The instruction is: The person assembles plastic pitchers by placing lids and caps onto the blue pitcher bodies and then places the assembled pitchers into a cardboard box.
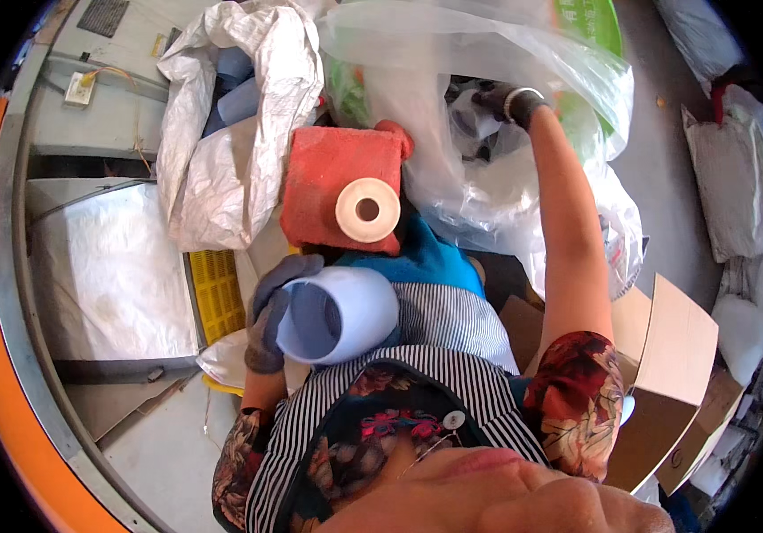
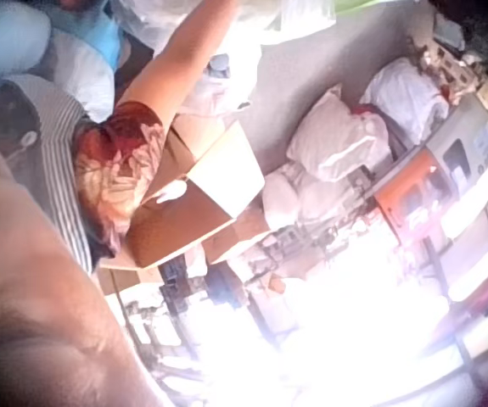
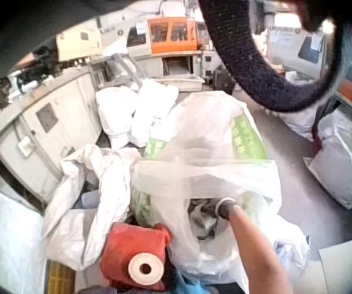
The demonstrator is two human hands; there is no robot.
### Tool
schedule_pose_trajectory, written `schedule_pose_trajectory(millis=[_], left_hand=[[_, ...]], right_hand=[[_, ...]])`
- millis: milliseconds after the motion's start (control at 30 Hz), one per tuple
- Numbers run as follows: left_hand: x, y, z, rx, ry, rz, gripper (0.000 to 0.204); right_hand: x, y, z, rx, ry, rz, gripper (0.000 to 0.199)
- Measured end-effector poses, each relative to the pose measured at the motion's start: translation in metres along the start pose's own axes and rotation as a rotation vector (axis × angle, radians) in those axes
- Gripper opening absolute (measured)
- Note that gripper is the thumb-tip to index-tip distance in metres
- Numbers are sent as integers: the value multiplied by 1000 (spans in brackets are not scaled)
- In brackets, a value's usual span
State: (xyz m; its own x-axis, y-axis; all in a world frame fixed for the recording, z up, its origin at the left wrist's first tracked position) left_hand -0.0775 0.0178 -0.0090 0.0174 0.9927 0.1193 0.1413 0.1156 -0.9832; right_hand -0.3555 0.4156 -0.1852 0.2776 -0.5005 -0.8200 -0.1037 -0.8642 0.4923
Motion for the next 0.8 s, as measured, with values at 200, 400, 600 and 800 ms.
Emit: schedule_pose_trajectory(millis=[200,400,600,800], left_hand=[[32,15,-16,-82,36,-134,48],[63,6,0,38,434,-44,62],[54,12,-18,80,392,45,80],[40,2,-27,153,154,151,74]], right_hand=[[-36,4,-187,78,-14,1457,26],[22,123,-282,-66,-297,1481,36],[40,208,-316,-440,-436,919,27],[19,244,-342,-1033,-734,121,30]])
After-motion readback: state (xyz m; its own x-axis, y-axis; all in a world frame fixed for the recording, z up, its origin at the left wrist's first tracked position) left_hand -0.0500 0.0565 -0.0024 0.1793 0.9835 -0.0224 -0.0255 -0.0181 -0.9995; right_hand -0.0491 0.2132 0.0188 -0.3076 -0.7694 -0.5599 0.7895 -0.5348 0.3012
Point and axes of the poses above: each hand's wrist, its own z-axis towards the middle knuckle, its own x-axis out of the palm, y = z × x, the point moved 8 cm from there along z, towards the middle knuckle, and after that the axes turned 11 degrees about -y, right-handed, at the moved point
